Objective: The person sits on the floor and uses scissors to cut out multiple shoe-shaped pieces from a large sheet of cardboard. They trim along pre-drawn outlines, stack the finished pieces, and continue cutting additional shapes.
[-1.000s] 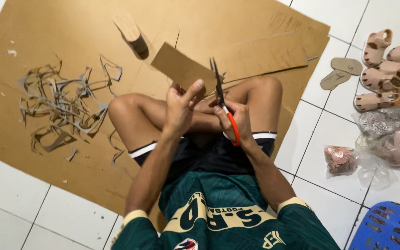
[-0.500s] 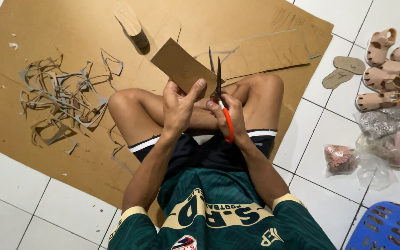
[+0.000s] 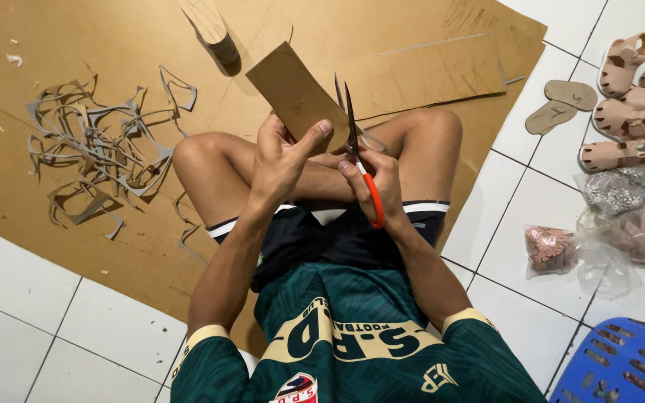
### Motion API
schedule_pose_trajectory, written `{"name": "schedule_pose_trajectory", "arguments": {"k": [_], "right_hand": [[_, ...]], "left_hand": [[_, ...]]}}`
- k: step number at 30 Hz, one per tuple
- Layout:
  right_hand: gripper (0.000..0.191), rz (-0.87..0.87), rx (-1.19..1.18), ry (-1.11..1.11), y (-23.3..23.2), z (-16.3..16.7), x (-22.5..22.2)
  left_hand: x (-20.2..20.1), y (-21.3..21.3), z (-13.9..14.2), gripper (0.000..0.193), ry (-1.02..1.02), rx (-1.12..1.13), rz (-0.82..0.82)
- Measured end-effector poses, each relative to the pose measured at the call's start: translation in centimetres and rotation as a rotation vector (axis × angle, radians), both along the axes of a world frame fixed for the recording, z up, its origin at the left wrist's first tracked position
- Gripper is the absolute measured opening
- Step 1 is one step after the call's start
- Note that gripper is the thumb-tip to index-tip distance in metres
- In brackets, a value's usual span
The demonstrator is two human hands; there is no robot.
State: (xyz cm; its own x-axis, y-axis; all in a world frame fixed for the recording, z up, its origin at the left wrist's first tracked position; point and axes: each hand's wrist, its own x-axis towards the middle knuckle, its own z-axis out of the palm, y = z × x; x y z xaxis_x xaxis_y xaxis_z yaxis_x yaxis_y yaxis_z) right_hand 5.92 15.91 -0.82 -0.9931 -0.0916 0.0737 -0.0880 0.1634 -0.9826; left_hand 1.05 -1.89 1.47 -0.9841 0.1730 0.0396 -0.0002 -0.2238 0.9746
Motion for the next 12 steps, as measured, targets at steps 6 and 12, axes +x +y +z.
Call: {"name": "schedule_pose_trajectory", "arguments": {"k": [6,12], "right_hand": [[0.027,0.015,0.005,-0.037,0.2,0.42,0.17],[0.026,0.016,0.053,0.035,0.59,0.26,0.31]], "left_hand": [[-0.41,-0.6,0.15,0.021,0.04,-0.075,-0.039],[-0.89,-1.02,0.33,0.023,0.022,-0.063,-0.088]]}}
